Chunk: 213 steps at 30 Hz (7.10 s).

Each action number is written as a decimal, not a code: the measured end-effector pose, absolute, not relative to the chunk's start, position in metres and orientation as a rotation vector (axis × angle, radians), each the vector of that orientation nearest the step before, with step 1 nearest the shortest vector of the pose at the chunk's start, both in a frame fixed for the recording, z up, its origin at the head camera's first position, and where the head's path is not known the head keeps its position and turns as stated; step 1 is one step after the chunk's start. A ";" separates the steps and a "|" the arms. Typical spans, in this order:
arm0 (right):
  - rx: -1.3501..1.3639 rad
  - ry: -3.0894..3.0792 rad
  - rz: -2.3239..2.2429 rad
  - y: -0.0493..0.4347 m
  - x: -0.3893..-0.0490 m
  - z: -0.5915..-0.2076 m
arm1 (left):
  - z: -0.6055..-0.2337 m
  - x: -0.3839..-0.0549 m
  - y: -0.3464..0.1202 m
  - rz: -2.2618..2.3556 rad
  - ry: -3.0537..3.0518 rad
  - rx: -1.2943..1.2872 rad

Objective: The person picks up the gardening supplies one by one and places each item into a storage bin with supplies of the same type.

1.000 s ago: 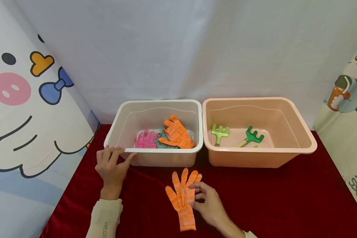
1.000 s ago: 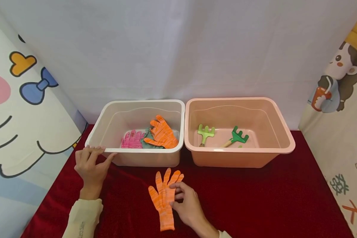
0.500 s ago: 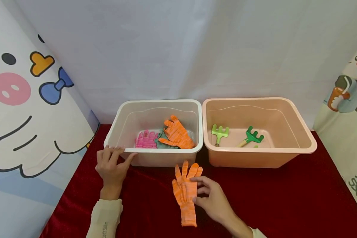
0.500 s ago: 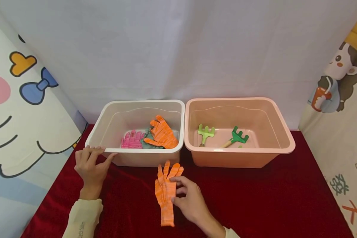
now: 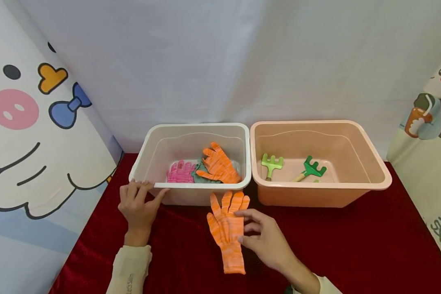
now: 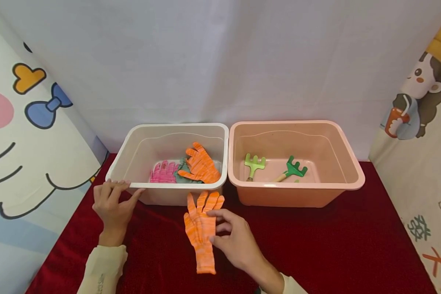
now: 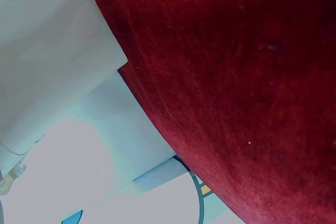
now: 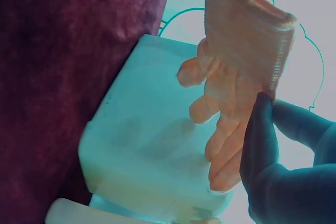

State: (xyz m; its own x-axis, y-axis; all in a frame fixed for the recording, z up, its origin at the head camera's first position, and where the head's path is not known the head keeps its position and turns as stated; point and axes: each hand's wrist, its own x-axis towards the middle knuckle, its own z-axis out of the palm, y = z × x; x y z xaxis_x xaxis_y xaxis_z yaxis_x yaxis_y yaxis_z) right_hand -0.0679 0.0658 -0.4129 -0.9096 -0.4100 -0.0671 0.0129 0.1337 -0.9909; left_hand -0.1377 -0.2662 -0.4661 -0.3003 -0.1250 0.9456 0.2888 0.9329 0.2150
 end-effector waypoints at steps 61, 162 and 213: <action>-0.746 2.172 -1.992 0.048 -0.147 -0.319 | -0.467 -0.137 -0.267 -0.395 -1.823 -0.120; -0.876 2.330 -1.621 0.004 -0.251 -0.293 | -0.468 -0.140 -0.266 -0.395 -1.802 -0.117; -0.814 2.279 -1.859 0.092 -0.195 -0.314 | -0.466 -0.137 -0.266 -0.376 -1.852 -0.112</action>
State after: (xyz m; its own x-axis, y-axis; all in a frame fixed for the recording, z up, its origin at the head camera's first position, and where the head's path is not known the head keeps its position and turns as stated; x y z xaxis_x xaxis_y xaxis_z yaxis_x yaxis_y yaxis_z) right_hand -0.1951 0.0915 -0.3138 -0.8538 -0.4525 0.2574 -0.3430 0.1170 -0.9320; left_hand -0.1373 -0.2664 -0.4656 -0.3120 -0.1127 0.9434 0.2645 0.9434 0.2002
